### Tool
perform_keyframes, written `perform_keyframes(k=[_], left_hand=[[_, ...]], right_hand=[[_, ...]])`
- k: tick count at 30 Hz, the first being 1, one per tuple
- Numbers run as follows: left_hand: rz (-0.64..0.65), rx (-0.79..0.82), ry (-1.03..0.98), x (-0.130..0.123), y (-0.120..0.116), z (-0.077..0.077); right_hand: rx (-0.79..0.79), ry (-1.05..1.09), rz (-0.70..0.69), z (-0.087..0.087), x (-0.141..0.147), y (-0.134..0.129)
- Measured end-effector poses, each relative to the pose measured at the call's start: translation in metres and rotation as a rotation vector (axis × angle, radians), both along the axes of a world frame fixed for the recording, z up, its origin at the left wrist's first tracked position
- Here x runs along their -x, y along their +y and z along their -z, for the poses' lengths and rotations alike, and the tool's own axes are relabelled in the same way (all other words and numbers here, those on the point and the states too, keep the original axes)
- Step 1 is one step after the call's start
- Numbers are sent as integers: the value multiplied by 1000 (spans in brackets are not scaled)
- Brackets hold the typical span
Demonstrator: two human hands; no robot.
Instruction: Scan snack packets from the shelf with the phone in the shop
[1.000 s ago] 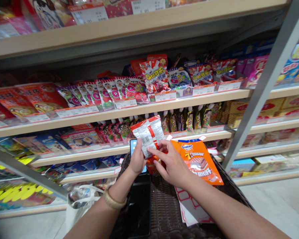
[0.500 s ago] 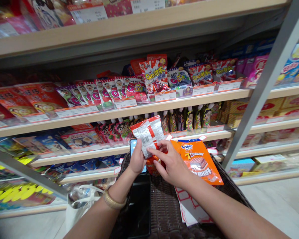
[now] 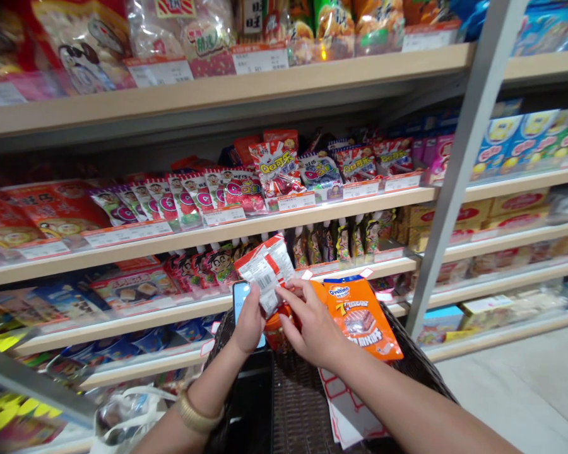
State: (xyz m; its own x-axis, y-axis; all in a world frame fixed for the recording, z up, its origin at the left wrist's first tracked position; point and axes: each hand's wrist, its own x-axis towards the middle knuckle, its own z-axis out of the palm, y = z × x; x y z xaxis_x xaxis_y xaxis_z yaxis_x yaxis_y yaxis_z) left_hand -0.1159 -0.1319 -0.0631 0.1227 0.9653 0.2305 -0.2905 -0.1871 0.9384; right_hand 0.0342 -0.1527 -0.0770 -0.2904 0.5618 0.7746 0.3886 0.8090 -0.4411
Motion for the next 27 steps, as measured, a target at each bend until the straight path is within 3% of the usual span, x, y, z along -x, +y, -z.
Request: perform_keyframes(k=[3, 7, 10, 13, 16, 19, 23, 27], left_hand=[[-38, -161, 163, -1, -8, -7], [6, -298, 346, -10, -19, -24], [-3, -447, 434, -22, -23, -46], [-103, -543, 519, -36, -16, -72], [-183, -584, 564, -52, -1, -96], [-105, -597, 534, -73, 19, -116], [-13, -689, 556, -116, 52, -139], [-44, -738, 626, -167, 97, -160]], right_hand=[[5, 30, 29, -4, 0, 0], [-45, 109, 51, -21, -3, 1], [-61, 256, 81, -43, -12, 4], [34, 477, 104, -67, -31, 10], [192, 682, 51, -88, -62, 21], [260, 763, 61, -101, -99, 38], [104, 848, 299, -119, -147, 72], [-6, 692, 504, -148, -190, 114]])
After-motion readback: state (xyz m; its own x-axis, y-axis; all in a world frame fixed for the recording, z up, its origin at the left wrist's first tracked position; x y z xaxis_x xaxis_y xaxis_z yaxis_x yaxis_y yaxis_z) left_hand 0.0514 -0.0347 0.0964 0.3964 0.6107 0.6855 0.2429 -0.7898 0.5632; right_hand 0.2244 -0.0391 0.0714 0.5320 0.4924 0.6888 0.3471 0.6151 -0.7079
